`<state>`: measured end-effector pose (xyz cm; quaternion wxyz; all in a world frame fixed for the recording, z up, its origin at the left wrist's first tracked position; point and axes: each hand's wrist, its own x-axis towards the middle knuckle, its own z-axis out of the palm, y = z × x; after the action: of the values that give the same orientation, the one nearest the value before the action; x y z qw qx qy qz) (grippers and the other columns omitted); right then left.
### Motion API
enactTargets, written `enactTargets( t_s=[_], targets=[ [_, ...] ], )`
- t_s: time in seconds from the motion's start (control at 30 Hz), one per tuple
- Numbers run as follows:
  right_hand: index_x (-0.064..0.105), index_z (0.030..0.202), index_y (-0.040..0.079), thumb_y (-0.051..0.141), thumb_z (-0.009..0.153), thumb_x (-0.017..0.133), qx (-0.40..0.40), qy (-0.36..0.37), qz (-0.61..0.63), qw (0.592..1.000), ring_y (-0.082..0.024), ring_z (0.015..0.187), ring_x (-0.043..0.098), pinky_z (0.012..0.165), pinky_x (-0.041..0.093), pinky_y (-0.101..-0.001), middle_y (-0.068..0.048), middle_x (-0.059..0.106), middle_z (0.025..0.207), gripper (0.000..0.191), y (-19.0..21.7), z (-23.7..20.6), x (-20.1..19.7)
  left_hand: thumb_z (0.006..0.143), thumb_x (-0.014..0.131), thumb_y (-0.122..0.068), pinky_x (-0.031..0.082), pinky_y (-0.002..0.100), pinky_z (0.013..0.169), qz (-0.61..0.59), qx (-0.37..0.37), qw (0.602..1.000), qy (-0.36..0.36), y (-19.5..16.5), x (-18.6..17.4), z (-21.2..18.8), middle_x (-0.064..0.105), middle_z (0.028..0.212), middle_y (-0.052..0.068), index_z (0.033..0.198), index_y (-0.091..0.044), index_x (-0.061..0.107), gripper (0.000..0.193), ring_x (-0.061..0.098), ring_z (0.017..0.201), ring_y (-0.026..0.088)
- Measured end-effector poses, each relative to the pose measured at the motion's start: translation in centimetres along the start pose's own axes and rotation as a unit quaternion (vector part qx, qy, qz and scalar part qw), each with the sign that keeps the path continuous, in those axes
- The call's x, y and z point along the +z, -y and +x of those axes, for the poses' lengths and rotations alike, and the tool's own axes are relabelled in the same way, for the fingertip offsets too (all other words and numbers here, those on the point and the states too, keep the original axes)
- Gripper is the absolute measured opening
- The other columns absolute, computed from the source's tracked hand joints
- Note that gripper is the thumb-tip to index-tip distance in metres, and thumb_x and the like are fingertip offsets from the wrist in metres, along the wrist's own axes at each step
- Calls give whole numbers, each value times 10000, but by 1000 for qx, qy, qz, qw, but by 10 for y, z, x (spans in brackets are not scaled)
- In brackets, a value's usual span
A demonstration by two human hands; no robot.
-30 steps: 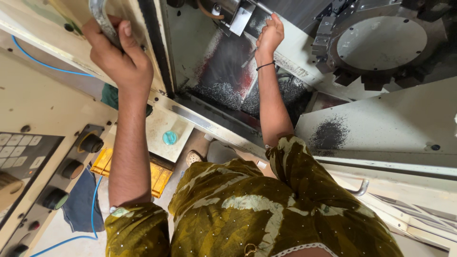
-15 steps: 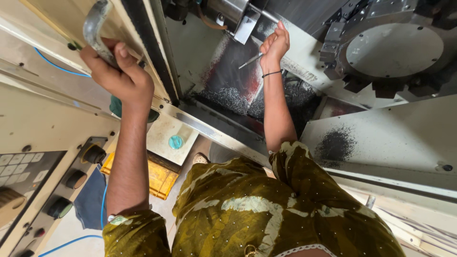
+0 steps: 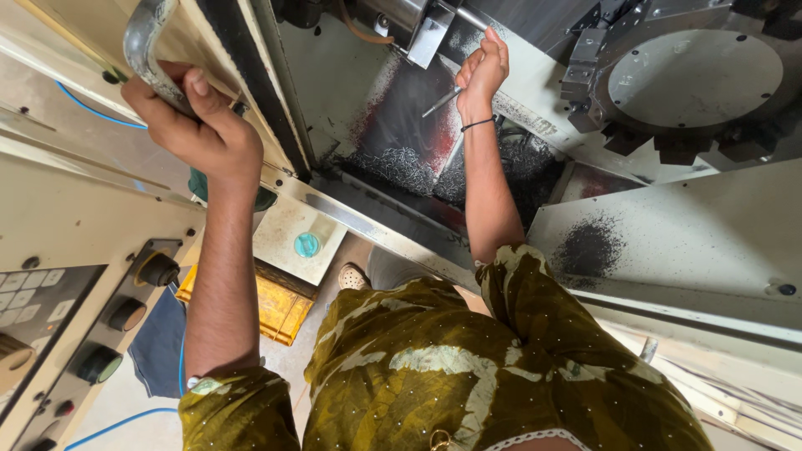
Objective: The person operates a CNC lathe control panel, retrieves a cylindrical metal rod from a cardboard box, and uses a cloth to wipe its surface. They then open the machine door, insert the rod into the chuck, and close the door.
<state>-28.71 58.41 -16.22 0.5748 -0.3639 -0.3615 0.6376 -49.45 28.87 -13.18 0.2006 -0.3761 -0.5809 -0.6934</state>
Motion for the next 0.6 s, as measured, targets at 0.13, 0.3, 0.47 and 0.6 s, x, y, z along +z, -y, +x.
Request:
enactTargets(
  t_s=[0.13,0.3,0.47,0.6],
  targets=[
    [616,1267,44,126,1007,516,3,-6,0,1000,-98,409,313,355,229,-298,1,391,577,291,6,-4,5,1203,518,-279,435,285,661,24,18,999,-11,-5,1,4,571,978,99,1197,2,467,285,549,720,158],
    [636,1243,55,135,999,527,20,23,-8,999,-87,395,291,351,205,-289,15,380,556,279,16,-10,-3,1207,514,-278,429,297,657,-3,2,1000,2,-17,0,12,596,976,93,1224,2,470,284,548,715,157],
    [697,1210,20,191,1026,539,7,68,-59,996,-73,395,280,354,197,-277,32,378,556,297,35,-28,-30,1243,471,-235,463,470,1083,87,139,986,-8,-6,-5,11,509,1351,283,1444,121,205,488,573,1240,376],
    [682,1093,-7,323,1078,467,-49,102,70,991,-84,417,303,391,230,-274,18,400,571,393,62,-80,-76,1220,478,-170,429,448,1188,185,76,980,4,28,-17,4,444,1478,344,1493,122,342,422,495,1391,377]
  ],
)
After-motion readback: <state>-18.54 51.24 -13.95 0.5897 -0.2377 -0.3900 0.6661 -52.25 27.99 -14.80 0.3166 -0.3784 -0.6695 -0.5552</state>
